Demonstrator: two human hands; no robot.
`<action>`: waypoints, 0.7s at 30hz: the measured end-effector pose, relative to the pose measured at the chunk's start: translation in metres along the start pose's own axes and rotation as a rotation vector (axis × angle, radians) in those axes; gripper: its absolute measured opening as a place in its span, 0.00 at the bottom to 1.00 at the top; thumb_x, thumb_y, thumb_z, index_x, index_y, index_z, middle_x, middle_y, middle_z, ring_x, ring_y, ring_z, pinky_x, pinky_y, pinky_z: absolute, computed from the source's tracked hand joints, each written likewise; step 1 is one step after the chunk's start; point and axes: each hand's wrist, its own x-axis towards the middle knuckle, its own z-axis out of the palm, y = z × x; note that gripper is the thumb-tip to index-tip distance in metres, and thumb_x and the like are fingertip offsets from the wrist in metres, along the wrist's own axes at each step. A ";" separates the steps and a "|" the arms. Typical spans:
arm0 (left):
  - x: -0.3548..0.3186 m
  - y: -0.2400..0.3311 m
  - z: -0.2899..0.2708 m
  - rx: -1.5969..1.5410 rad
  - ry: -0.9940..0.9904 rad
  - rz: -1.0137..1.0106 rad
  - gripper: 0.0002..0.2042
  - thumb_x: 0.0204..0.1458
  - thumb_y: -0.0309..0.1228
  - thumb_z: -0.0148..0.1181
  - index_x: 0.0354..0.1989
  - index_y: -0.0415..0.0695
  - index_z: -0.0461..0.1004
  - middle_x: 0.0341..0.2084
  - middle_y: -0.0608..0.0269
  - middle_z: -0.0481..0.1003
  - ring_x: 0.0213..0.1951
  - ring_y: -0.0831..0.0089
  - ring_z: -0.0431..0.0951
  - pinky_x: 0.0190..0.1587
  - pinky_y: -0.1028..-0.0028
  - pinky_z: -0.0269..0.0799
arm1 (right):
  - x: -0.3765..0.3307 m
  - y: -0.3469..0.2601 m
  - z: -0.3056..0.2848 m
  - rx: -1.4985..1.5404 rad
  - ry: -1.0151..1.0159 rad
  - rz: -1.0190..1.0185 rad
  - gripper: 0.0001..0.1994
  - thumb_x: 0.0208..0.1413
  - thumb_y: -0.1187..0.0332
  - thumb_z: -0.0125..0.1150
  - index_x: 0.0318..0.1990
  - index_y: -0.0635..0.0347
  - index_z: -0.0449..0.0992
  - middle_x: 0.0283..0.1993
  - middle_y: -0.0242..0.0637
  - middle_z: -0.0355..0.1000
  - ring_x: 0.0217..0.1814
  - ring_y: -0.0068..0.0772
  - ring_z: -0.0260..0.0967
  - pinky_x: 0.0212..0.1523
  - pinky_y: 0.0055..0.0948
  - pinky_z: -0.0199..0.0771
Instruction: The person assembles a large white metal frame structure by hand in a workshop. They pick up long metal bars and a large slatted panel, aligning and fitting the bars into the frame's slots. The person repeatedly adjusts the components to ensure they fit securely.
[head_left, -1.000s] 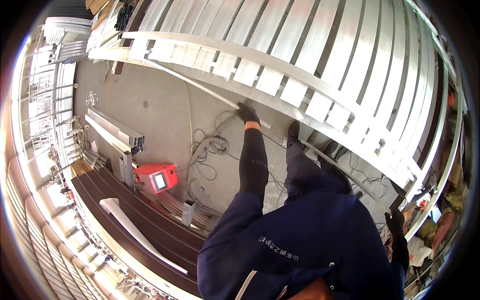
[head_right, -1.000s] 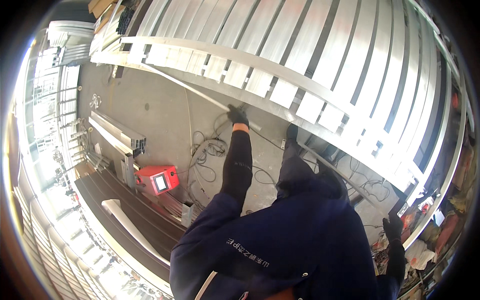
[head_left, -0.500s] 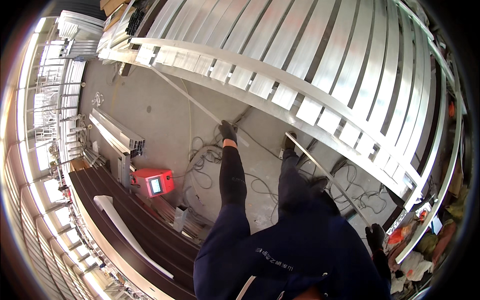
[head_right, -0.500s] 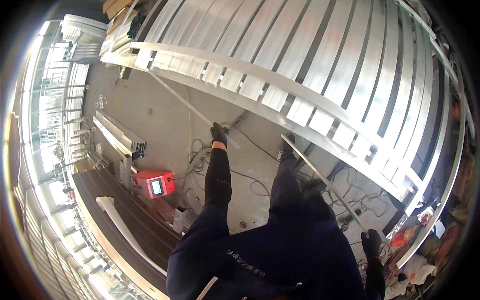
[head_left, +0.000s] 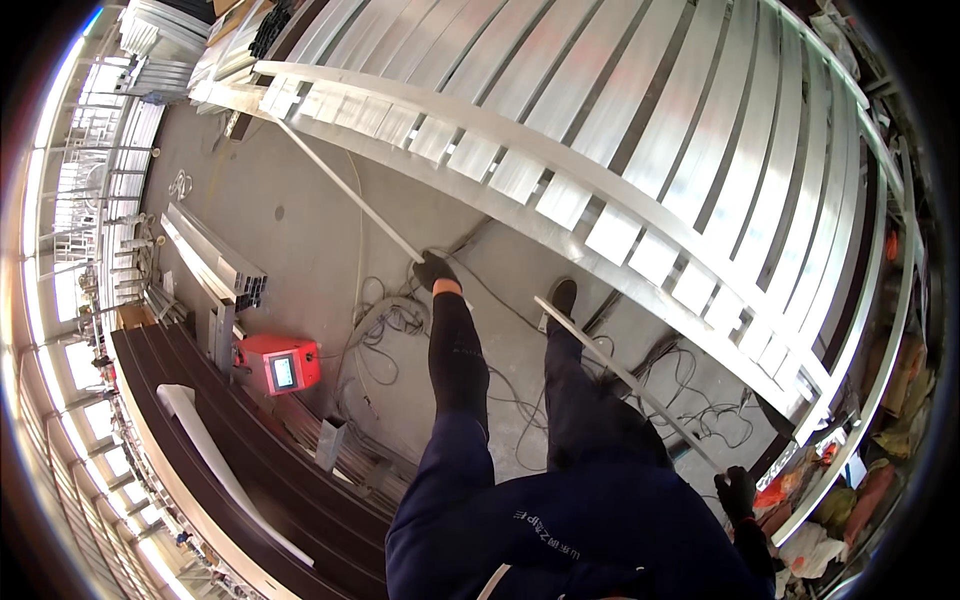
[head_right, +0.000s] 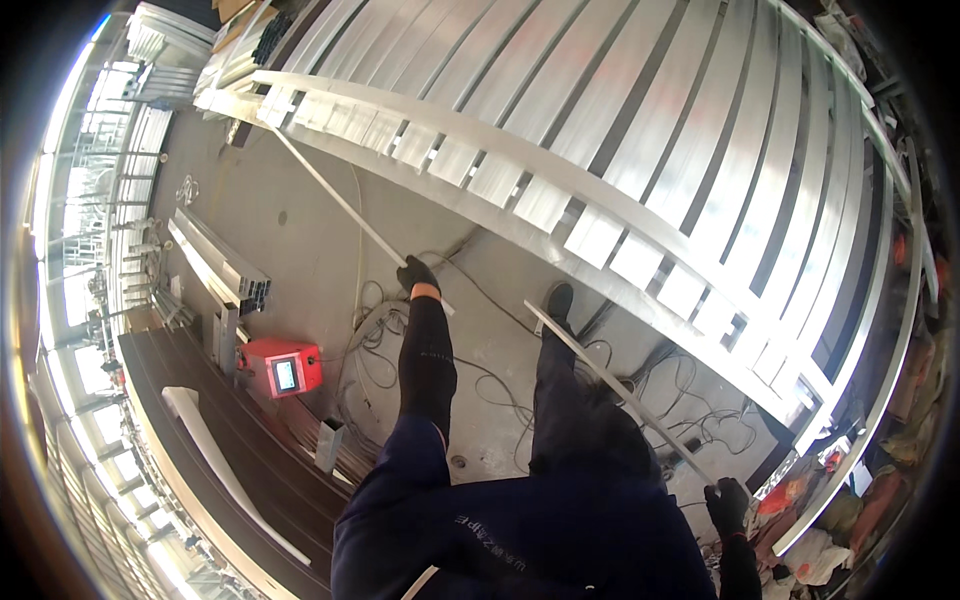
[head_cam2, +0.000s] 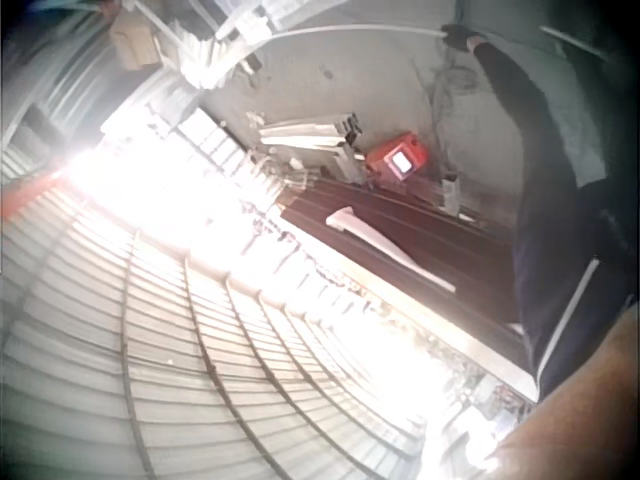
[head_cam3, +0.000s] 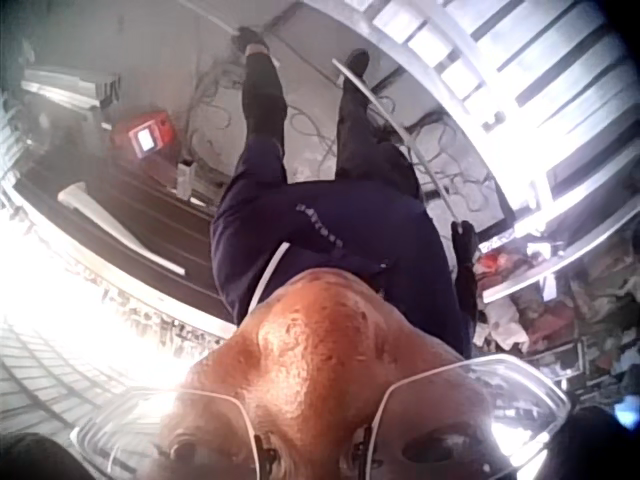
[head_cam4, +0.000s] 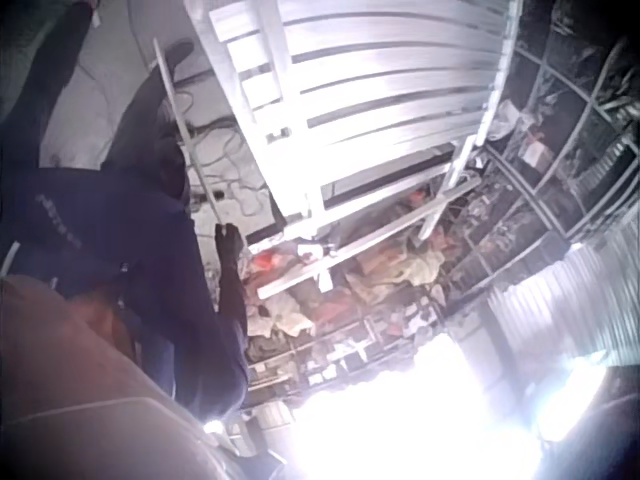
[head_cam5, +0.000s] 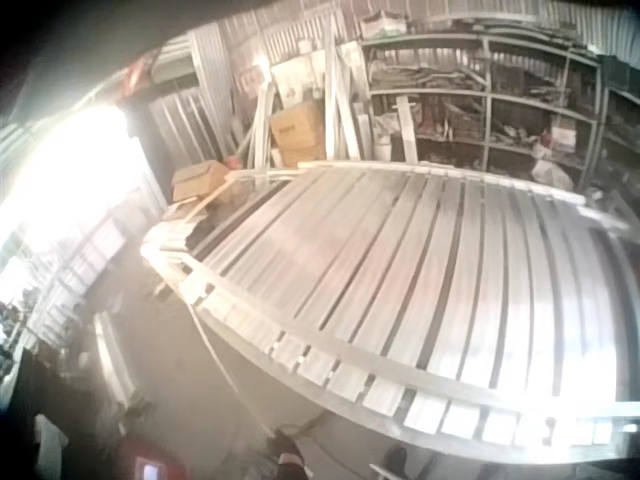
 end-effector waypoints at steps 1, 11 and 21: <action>-0.008 0.009 0.008 0.055 -0.032 -0.011 0.21 0.52 0.42 0.54 0.37 0.30 0.69 0.29 0.47 0.76 0.28 0.57 0.75 0.32 0.64 0.71 | -0.003 -0.006 -0.001 0.018 0.004 0.012 0.12 0.43 0.61 0.60 0.22 0.60 0.69 0.24 0.44 0.67 0.27 0.49 0.66 0.28 0.44 0.63; -0.088 0.142 0.033 -0.812 -0.443 -0.313 0.16 0.56 0.49 0.48 0.33 0.48 0.67 0.14 0.74 0.56 0.16 0.82 0.55 0.18 0.81 0.53 | 0.063 -0.050 0.005 0.083 -0.228 0.093 0.15 0.48 0.57 0.57 0.21 0.59 0.68 0.20 0.46 0.67 0.26 0.52 0.67 0.27 0.47 0.63; -0.179 0.142 -0.138 -0.643 -0.217 -0.048 0.15 0.58 0.42 0.48 0.20 0.53 0.62 0.11 0.76 0.55 0.09 0.83 0.53 0.10 0.80 0.50 | 0.012 -0.086 0.030 0.220 -0.179 0.040 0.15 0.47 0.56 0.58 0.24 0.62 0.73 0.20 0.50 0.70 0.24 0.52 0.70 0.26 0.46 0.67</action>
